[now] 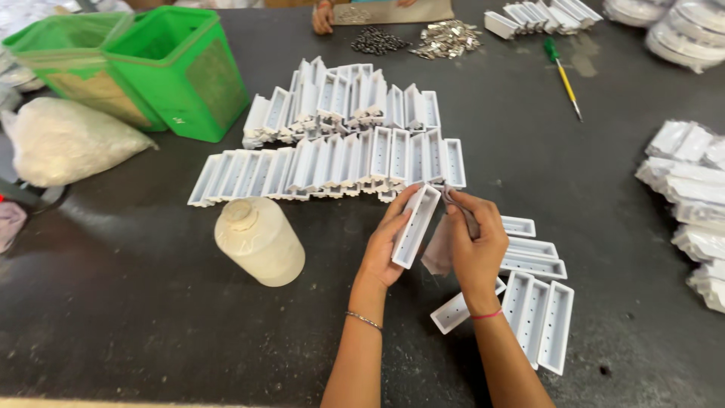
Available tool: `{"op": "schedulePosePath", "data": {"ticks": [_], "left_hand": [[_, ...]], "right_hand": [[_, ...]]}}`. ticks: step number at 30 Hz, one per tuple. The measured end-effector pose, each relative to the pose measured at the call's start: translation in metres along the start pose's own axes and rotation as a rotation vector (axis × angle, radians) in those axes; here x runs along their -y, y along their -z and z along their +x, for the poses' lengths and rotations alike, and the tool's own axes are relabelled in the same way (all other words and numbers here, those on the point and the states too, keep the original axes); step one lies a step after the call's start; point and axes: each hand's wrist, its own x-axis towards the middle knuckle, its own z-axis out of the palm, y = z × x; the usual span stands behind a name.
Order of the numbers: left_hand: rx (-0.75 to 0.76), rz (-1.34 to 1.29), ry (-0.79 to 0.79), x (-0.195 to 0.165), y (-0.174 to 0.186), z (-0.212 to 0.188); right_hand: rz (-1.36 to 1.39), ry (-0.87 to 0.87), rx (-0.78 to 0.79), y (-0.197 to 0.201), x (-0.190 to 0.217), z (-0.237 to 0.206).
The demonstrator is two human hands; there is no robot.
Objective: The person wipes white plastic rectangular parts with a cloth, occasionally applying liquid from a bottle. The person picks parts from a stack, wipes them, and places them in a separate pile. A second person is visible in the background working with small metal parts.
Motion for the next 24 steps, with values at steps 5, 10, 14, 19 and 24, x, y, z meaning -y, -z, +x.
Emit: {"op": "schedulePosePath", "data": {"ticks": [5,10,14,19,24], "left_hand": [[-0.015,0.113,-0.006,-0.001,-0.012,-0.003],[-0.024,0.147,-0.048,0.011,-0.003,-0.004],[-0.027,0.021,-0.032,0.015,0.006,0.0],[-0.001,-0.12,-0.085,0.009,0.017,0.005],[0.005,-0.158,-0.075,0.02,0.009,0.005]], "right_hand": [[-0.083,0.022,0.029,0.001,0.004,0.0],[-0.126,0.088,0.082,0.007,0.0,-0.001],[-0.13,0.147,0.209,0.002,0.008,-0.014],[-0.155,0.168,0.353,-0.008,0.026,-0.033],[-0.195,0.25,0.293,0.0,0.02,-0.001]]}}
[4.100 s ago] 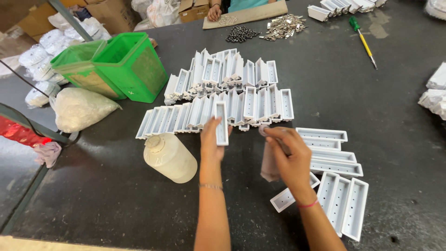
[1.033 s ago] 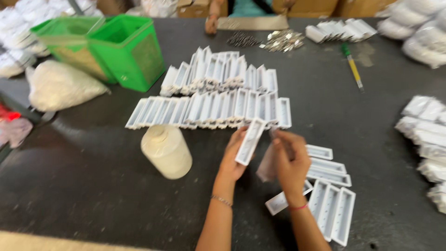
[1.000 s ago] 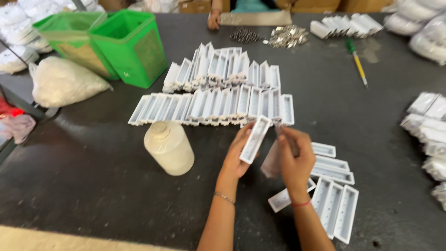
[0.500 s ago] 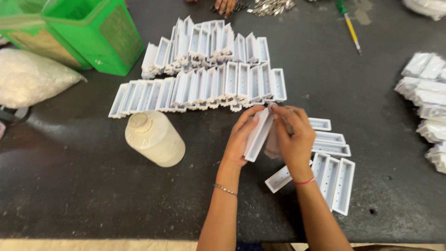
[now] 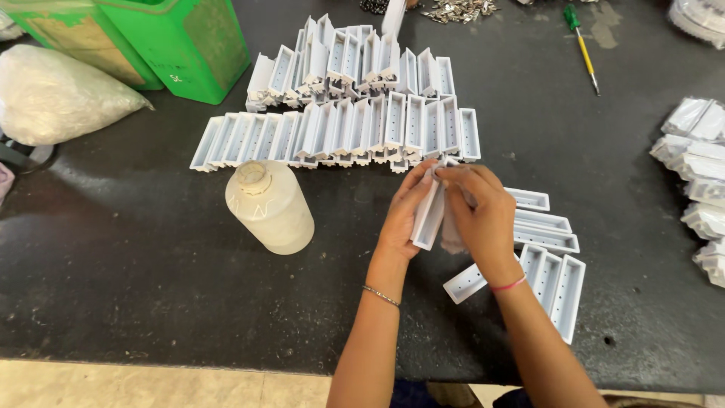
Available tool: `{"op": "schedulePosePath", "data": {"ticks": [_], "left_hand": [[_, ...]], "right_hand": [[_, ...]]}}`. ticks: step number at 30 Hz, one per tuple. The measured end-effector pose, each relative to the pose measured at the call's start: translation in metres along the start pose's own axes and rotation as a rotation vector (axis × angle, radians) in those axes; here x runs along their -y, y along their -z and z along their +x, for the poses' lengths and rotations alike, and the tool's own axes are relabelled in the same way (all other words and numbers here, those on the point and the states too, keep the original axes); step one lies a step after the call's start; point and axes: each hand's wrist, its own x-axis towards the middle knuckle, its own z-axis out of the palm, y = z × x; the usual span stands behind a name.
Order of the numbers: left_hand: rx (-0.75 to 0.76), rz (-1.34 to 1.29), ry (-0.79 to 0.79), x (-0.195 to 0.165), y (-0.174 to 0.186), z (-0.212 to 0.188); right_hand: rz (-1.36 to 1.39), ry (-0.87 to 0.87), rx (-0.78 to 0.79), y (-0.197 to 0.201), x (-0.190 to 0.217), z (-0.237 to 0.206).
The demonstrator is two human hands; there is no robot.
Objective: The person wipes white plastic rectangular parts with a cloth, occasionally applying liquid from a bottle. The person picks parts from a stack, wipes them, and places them in a separate pile. A second person is visible in the background working with small metal parts.
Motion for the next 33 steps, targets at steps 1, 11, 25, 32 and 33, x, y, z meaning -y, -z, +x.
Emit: {"op": "schedulePosePath", "data": {"ticks": [1,11,25,32,33], "left_hand": [[-0.019,0.005,0.002,0.0,0.0,0.0],[-0.047,0.097,-0.065,-0.003,0.013,0.004],[0.055,0.114,0.045,-0.013,-0.014,-0.004],[-0.097,-0.001,-0.023,-0.003,0.009,0.009],[-0.091,0.002,-0.038,-0.002,0.013,0.009]], "right_hand": [[0.005,-0.014,0.012,0.0,0.0,0.002],[-0.053,0.06,0.343,0.013,0.035,-0.045],[-0.181,0.09,0.146,0.046,0.003,0.03],[-0.128,0.04,0.207,0.01,0.021,-0.021],[-0.107,0.041,0.211,0.008,0.028,-0.033]]}}
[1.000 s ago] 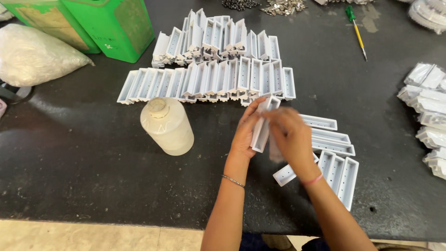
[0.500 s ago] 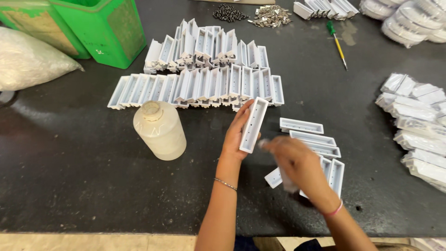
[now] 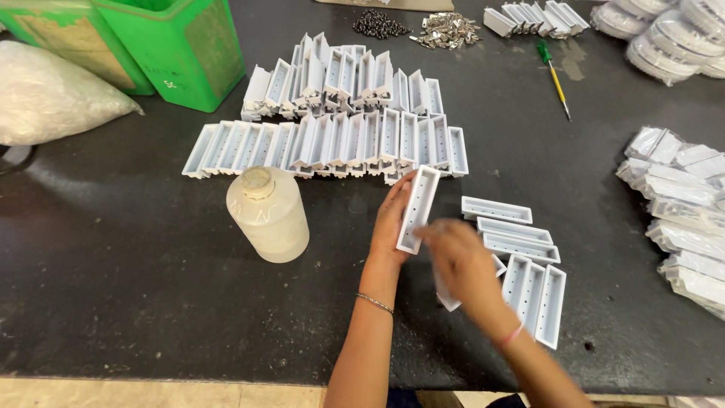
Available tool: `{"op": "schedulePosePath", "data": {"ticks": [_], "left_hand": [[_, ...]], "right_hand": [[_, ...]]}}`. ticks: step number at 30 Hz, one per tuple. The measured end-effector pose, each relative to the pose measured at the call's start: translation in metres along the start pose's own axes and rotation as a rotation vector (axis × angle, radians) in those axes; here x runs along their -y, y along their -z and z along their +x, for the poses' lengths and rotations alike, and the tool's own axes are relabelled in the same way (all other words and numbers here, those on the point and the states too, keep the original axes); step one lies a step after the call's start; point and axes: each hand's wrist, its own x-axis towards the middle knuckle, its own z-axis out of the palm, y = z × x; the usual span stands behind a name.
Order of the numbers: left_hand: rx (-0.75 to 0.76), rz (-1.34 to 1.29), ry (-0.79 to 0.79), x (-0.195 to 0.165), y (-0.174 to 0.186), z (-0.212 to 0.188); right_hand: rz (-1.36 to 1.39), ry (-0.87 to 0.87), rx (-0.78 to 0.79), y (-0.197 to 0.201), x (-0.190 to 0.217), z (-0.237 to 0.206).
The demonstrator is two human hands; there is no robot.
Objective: The person wipes white plastic rectangular parts with a cloth, occasionally applying liquid from a bottle. The person picks parts from a stack, wipes them, and places them in a separate pile. A second person is visible in the background working with small metal parts.
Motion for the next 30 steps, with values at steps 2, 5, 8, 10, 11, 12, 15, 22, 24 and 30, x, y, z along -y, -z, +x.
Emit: {"op": "schedulePosePath", "data": {"ticks": [2,5,8,10,11,12,15,22,24,30], "left_hand": [[0.026,0.014,-0.038,0.001,0.004,0.005],[0.05,0.025,-0.069,0.006,0.007,0.003],[0.037,0.007,-0.06,0.014,0.004,0.002],[-0.01,0.028,-0.056,0.016,0.003,0.003],[-0.029,0.021,-0.068,0.016,0.002,0.004],[-0.045,0.016,-0.083,0.016,0.002,0.005],[-0.071,0.034,-0.1,0.016,0.003,0.006],[-0.108,0.046,-0.084,0.016,0.002,0.006],[-0.121,0.06,-0.063,0.015,0.001,0.006],[-0.086,0.075,-0.077,0.011,-0.001,0.003]], "right_hand": [[0.038,0.007,0.002,-0.004,0.009,-0.013],[-0.031,0.047,0.007,0.002,-0.003,0.001],[0.001,-0.062,-0.015,0.009,-0.015,0.019],[-0.033,-0.071,-0.005,0.008,-0.01,0.014],[-0.048,-0.069,0.0,0.006,-0.005,0.01],[-0.026,-0.066,0.006,0.004,0.0,0.006],[0.008,-0.078,0.032,0.002,0.012,-0.01],[0.142,-0.228,0.149,0.021,0.016,-0.011],[0.153,-0.213,0.145,0.021,0.017,-0.01],[-0.02,0.092,-0.01,0.003,0.015,-0.013]]}}
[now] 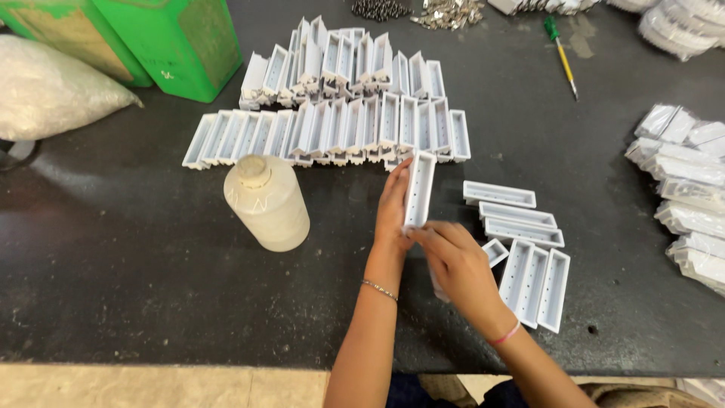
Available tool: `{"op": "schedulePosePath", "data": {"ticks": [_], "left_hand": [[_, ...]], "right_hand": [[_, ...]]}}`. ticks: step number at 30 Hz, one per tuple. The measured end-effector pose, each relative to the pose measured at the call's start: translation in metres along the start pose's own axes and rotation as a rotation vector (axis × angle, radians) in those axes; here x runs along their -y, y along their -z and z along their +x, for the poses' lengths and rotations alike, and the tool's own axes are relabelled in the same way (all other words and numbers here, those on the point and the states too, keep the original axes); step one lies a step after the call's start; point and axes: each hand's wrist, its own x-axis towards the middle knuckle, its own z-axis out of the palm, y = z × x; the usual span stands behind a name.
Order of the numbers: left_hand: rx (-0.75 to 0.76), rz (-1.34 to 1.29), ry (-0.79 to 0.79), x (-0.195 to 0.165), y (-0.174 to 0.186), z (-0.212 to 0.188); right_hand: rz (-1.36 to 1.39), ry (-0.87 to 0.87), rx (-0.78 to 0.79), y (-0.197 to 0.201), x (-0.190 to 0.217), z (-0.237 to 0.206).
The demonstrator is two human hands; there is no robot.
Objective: The person wipes white plastic rectangular parts with a cloth, occasionally applying liquid from a bottle. The person picks parts from a stack, wipes them, and places them in a separate pile. A second person is visible in the background working with small metal parts.
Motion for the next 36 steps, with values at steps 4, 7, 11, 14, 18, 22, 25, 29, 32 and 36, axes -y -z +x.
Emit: {"op": "schedulePosePath", "data": {"ticks": [4,7,11,14,18,22,25,29,32,36], "left_hand": [[0.06,-0.099,0.039,-0.008,-0.001,-0.002],[0.081,-0.041,0.09,-0.011,-0.008,-0.006],[0.193,0.045,0.117,-0.015,-0.018,-0.015],[0.222,0.016,0.143,-0.017,-0.025,-0.019],[0.167,0.004,0.137,-0.014,-0.027,-0.02],[0.172,-0.023,0.108,-0.004,-0.024,-0.016],[0.199,-0.034,0.11,0.002,-0.022,-0.014],[0.172,-0.074,0.099,0.003,-0.019,-0.014],[0.135,-0.066,0.118,-0.001,-0.017,-0.013],[0.055,0.004,0.113,-0.004,-0.012,-0.008]], "right_hand": [[-0.036,-0.152,-0.001,0.016,-0.016,-0.001],[-0.027,-0.301,-0.042,0.032,-0.028,0.009],[-0.03,-0.261,-0.13,0.048,-0.039,0.038],[-0.072,-0.058,-0.161,0.047,-0.042,0.059],[-0.12,0.011,-0.101,0.038,-0.043,0.068],[-0.107,-0.109,-0.133,0.033,-0.043,0.063],[-0.121,-0.103,-0.136,0.029,-0.043,0.059],[-0.074,-0.086,-0.079,0.017,-0.034,0.046],[-0.053,-0.081,-0.041,0.01,-0.021,0.033],[0.033,-0.042,0.117,0.008,0.002,0.012]]}}
